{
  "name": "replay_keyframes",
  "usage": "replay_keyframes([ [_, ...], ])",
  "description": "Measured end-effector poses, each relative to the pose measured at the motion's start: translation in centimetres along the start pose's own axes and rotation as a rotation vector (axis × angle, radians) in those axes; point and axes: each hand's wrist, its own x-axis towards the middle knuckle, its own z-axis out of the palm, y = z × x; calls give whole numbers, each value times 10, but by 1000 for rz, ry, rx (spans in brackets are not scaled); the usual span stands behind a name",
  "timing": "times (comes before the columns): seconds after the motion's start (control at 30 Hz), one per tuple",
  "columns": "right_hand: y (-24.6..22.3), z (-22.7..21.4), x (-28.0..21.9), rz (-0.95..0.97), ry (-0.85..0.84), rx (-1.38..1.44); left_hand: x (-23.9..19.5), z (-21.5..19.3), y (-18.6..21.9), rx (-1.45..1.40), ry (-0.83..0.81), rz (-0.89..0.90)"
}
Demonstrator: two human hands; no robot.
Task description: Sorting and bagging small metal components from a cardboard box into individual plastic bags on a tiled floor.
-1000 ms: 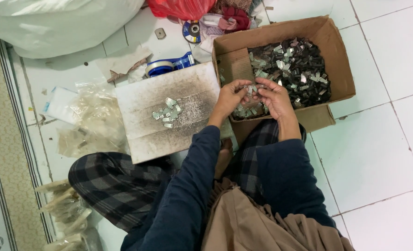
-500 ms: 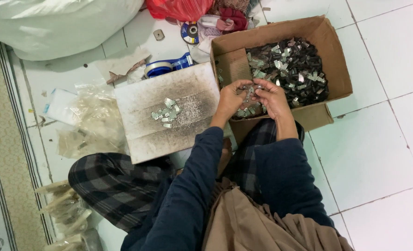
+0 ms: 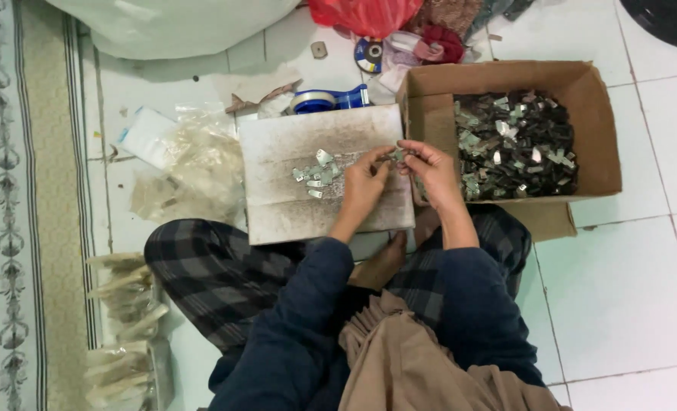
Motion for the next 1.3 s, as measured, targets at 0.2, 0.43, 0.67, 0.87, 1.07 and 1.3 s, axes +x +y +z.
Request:
replay_keyframes([
  [0.2,-5,105,5,-128,-224,-365,-22,-93,-18,101,153,39],
  [0.43,-14,162,-7,-384,-208,-676,-28,-140,-44,132,250,22],
  [0.67,16,229,-16,-524,-334,-705,-27,-219,-62,86,419,-155],
  [0.87,52,272,-21,-756,-396,-743,-14,-305,-121,443,523,-281],
  [1.07,54,273,-22,-854,-402,-837,-1,-362,-128,876,331,-502],
  [1.3,43,275,-25,-788,-409,-823,3,-382,-177,1299,214,-352],
])
